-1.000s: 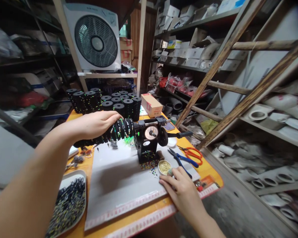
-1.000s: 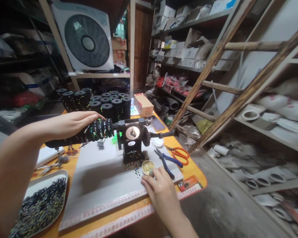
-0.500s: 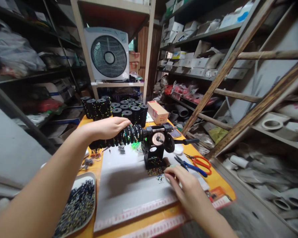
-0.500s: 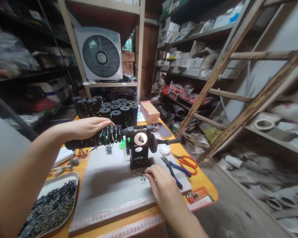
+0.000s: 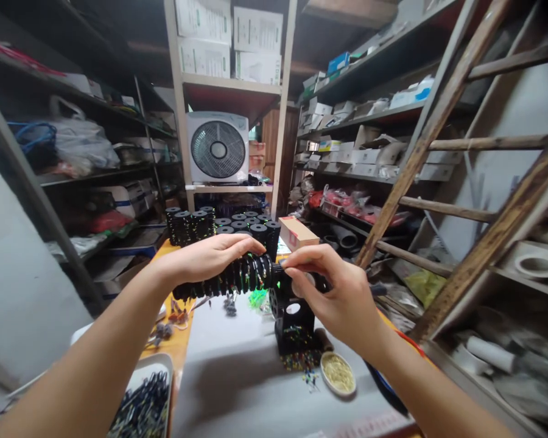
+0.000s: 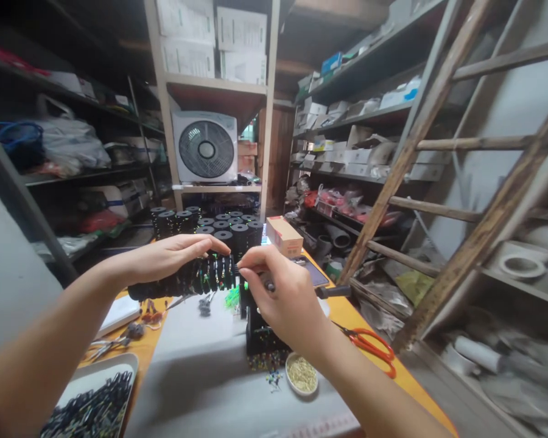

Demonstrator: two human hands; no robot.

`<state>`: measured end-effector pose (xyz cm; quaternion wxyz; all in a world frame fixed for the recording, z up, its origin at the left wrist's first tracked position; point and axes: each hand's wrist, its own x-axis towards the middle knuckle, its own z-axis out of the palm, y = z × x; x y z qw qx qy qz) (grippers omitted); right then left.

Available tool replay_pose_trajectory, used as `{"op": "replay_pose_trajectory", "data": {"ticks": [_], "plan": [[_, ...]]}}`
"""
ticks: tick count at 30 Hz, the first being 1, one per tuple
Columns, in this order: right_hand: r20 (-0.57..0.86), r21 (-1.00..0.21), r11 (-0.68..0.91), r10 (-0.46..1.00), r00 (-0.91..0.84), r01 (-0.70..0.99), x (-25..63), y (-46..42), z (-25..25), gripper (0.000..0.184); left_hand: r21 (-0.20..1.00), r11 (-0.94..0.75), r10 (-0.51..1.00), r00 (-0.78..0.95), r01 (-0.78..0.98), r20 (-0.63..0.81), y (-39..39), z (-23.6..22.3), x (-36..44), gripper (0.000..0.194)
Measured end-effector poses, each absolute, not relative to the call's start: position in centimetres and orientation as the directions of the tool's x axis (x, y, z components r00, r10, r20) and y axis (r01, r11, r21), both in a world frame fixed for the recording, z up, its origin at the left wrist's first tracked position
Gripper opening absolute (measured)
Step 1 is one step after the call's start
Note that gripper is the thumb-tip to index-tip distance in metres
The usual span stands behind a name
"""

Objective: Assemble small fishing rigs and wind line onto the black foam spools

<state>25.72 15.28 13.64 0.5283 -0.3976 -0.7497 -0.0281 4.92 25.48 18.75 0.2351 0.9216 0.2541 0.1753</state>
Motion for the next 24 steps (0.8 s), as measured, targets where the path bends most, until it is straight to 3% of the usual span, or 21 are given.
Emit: {"op": "replay_pose_trajectory", "data": {"ticks": [8,19,24], "plan": [[0.887,-0.215,0.723,0.426,-0.179,0.657,25.5,17.1,11.9,0.024,0.515,-0.738,0.581,0.799,0.436,0.156,24.8,19.3,4.8,0.042],[0.899,-0.248,0.737,0.417,-0.134,0.628,25.2,17.6,11.5,0.026,0.523,-0.733,0.578,0.803,0.435,0.144,24.9,19.3,4.7,0.040],[0.903,-0.186,0.716,0.395,-0.171,0.673,25.1,17.8,11.6,0.023,0.537,-0.728,0.573,0.808,0.425,0.137,25.1,19.1,4.6,0.039]]}}
